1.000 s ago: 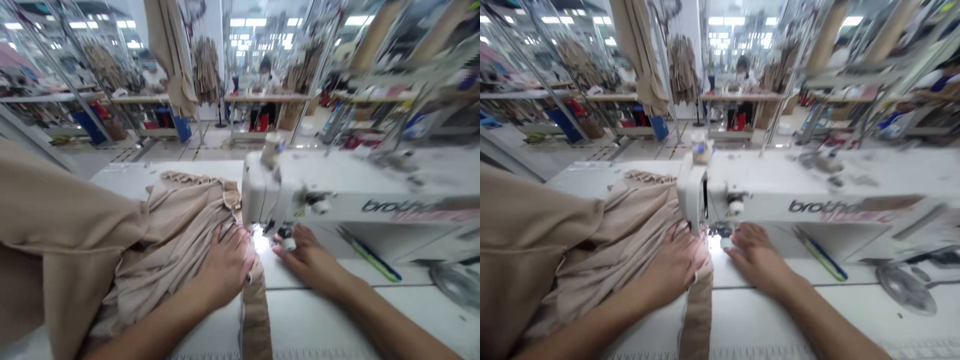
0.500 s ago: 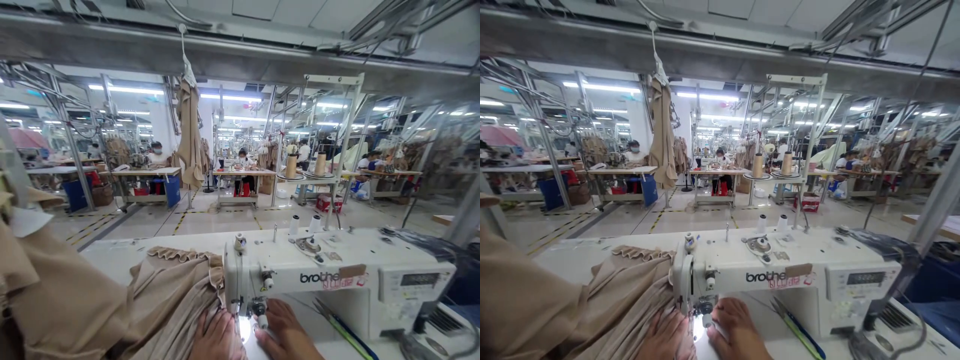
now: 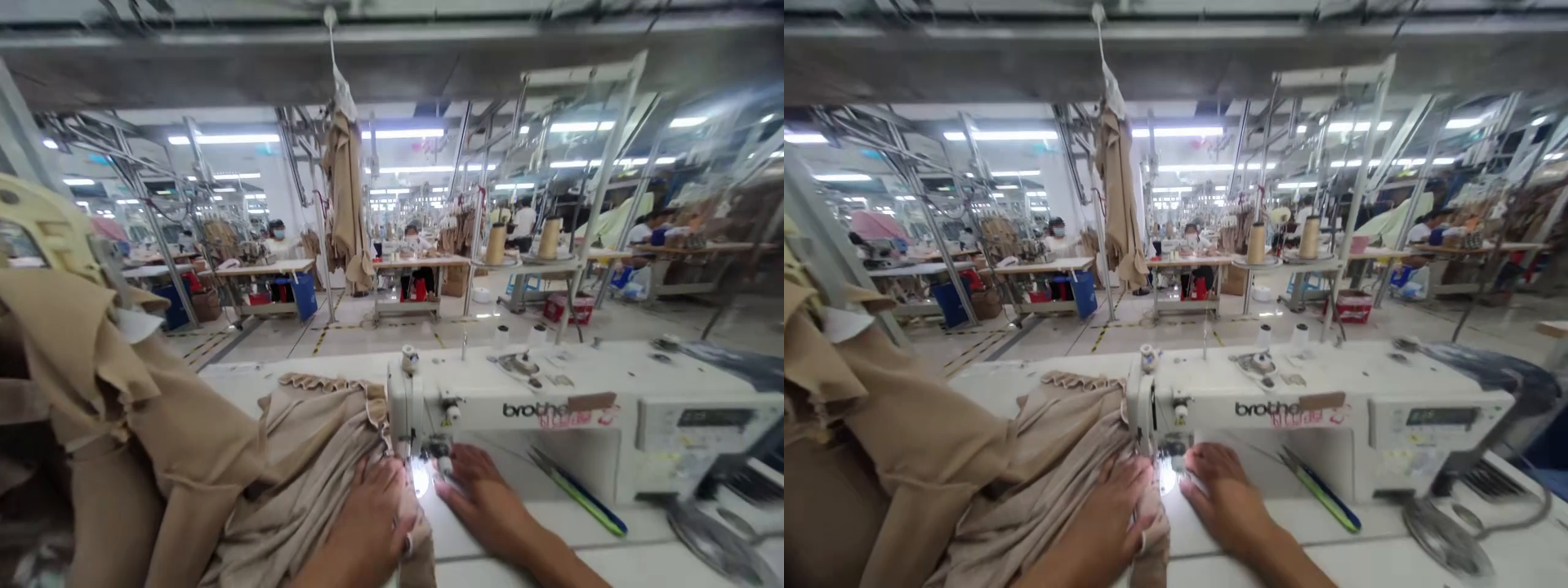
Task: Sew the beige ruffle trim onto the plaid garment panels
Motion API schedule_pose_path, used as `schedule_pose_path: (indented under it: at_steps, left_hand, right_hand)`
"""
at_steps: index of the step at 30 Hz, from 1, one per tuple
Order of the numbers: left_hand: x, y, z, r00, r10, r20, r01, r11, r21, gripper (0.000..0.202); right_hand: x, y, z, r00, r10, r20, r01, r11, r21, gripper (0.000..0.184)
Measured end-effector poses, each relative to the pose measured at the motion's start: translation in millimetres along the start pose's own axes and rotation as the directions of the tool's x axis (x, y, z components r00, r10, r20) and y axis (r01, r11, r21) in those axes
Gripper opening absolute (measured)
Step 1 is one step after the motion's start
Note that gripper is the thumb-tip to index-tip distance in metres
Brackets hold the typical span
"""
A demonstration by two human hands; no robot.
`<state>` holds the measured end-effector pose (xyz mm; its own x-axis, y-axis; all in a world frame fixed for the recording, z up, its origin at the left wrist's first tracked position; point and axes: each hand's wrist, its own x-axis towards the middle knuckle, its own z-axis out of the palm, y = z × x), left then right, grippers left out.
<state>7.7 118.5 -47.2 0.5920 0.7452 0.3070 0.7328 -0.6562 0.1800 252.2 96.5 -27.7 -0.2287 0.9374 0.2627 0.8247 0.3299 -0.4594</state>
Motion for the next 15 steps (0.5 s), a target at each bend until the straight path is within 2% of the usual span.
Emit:
schedule_pose_path:
  at_steps: [2, 4, 7, 9, 11, 13, 14, 15]
  left_hand:
    - [2, 13, -15.2, 0.997, -0.067, 0.047, 0.070, 0.995, -0.064, 0.049]
    - [5, 19, -22.3, 0.997, -0.061, 0.049, 0.066, 0.993, -0.101, 0.046]
    - [5, 19, -32.1, 0.999, -0.033, 0.008, 0.034, 0.994, -0.108, 0.045]
    - [-9, 23, -43.9, 0.997, -0.032, -0.067, 0.025, 0.994, -0.111, 0.045]
    - [-39, 37, -55.3, 0.972, -0.052, -0.230, 0.013, 0.986, -0.167, 0.043]
    - [-83, 62, -58.1, 0.919, -0.115, -0.376, 0.000, 0.956, -0.293, 0.033]
    - [-107, 77, -54.4, 0.905, -0.162, -0.392, 0.007, 0.930, -0.368, 0.026]
    - [-133, 93, -47.1, 0.909, -0.213, -0.358, 0.039, 0.899, -0.435, 0.021]
  right_hand:
    - [-1, -2, -1, 1.000, 0.011, 0.009, -0.011, 1.000, 0.017, 0.028]
    - [1, -4, -4, 1.000, 0.007, 0.010, -0.007, 1.000, 0.029, 0.027]
    - [-1, -5, -10, 1.000, -0.004, -0.007, 0.004, 0.999, 0.040, 0.029]
    - [-16, -3, -14, 1.000, 0.006, -0.012, -0.006, 0.998, 0.061, 0.034]
    - [-44, 2, -18, 0.999, 0.039, 0.000, -0.039, 0.995, 0.095, 0.040]
    - [-80, 6, -21, 0.996, 0.089, -0.001, -0.087, 0.984, 0.153, 0.046]
    - [-97, 8, -23, 0.993, 0.117, -0.022, -0.111, 0.975, 0.192, 0.048]
    - [-112, 8, -25, 0.987, 0.149, -0.055, -0.132, 0.963, 0.234, 0.048]
